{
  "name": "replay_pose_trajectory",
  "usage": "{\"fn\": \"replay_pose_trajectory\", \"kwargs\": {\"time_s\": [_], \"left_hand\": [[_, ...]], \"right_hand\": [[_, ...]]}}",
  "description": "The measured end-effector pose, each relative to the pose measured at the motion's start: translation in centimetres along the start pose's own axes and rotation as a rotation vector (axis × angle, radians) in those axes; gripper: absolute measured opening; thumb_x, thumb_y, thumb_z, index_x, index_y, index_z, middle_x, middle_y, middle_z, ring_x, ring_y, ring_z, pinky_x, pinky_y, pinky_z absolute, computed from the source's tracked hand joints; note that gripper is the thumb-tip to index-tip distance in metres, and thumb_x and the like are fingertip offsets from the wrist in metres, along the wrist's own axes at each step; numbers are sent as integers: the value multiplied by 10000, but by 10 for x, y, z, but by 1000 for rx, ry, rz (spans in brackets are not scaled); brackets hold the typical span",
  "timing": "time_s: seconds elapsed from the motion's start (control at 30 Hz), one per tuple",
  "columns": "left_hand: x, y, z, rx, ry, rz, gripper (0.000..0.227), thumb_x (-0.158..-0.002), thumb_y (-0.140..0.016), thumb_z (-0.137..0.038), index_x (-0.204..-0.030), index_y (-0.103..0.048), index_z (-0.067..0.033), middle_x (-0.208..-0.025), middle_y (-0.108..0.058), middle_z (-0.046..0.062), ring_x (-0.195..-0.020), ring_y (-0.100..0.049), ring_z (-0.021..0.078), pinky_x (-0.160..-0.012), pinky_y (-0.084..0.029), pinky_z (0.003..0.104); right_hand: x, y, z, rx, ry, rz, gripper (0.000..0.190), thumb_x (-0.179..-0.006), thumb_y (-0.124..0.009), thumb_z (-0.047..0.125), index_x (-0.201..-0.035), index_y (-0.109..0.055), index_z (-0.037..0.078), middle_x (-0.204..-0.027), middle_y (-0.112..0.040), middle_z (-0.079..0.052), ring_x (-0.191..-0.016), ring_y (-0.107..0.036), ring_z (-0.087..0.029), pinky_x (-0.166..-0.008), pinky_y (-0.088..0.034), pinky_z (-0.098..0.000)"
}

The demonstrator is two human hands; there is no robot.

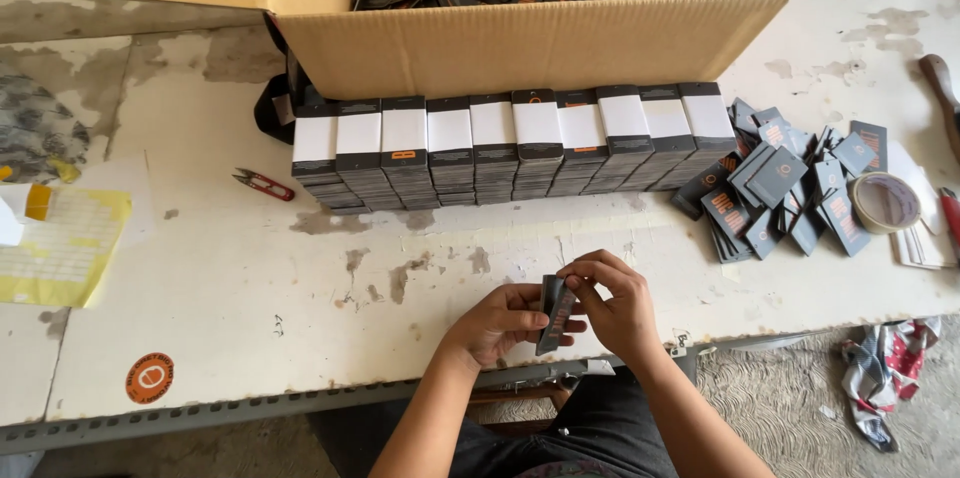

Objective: The person takes small black cards from a large cardboard box and places them on a table. They then pick up the cards and stack them into neat piles, organizing them by hand.

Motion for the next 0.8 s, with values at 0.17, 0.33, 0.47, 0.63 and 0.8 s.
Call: {"fn": "replay_pose_trajectory", "kwargs": {"time_s": [0.17, 0.33, 0.47, 0.63, 0.8], "left_hand": [[-10, 32, 17, 42, -37, -26, 402, -726, -598, 51, -1117, -511, 90, -931, -618, 199, -779, -634, 284, -622, -545, 344], [-12, 27, 16, 22, -67, -37, 425, -713, -594, 80, -1130, -514, 65, -968, -624, 157, -817, -633, 244, -650, -549, 299], [-7, 20, 11, -16, -50, -61, 425, -707, -602, 75, -1123, -521, 58, -1003, -615, 161, -868, -615, 258, -676, -541, 302], [-9, 27, 15, -14, -41, -59, 434, -696, -605, 92, -1120, -521, 62, -1031, -601, 184, -896, -601, 289, -690, -538, 328], [-12, 33, 23, -52, -22, -52, 400, -704, -613, 96, -1096, -536, 69, -956, -619, 170, -855, -621, 265, -696, -537, 328]], "right_hand": [[4, 12, -13, 35, -123, -65, 102, -723, -666, 64, -823, -647, 66, -613, -604, -64, -514, -547, -159, -504, -480, -275], [3, 21, -17, -53, -323, -42, 222, -669, -685, 31, -876, -605, 13, -552, -578, -104, -466, -502, -141, -446, -472, -275], [-1, 26, -20, -16, -398, -15, 209, -649, -697, 47, -842, -619, 38, -551, -581, -89, -476, -510, -128, -439, -460, -256], [-6, 24, -15, 34, -451, -37, 191, -664, -683, 58, -841, -612, 59, -556, -571, -76, -474, -511, -117, -417, -447, -247], [-6, 8, -4, -47, -455, -134, 124, -737, -605, 40, -859, -626, 49, -721, -602, -147, -441, -525, -152, -362, -459, -266]]}}
Point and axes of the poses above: each hand's wrist, its own x-axis away from the middle knuckle, its own y-axis out of the back of the hand, z = x × y, the point moved 2 cm from there along -x, towards the middle knuckle
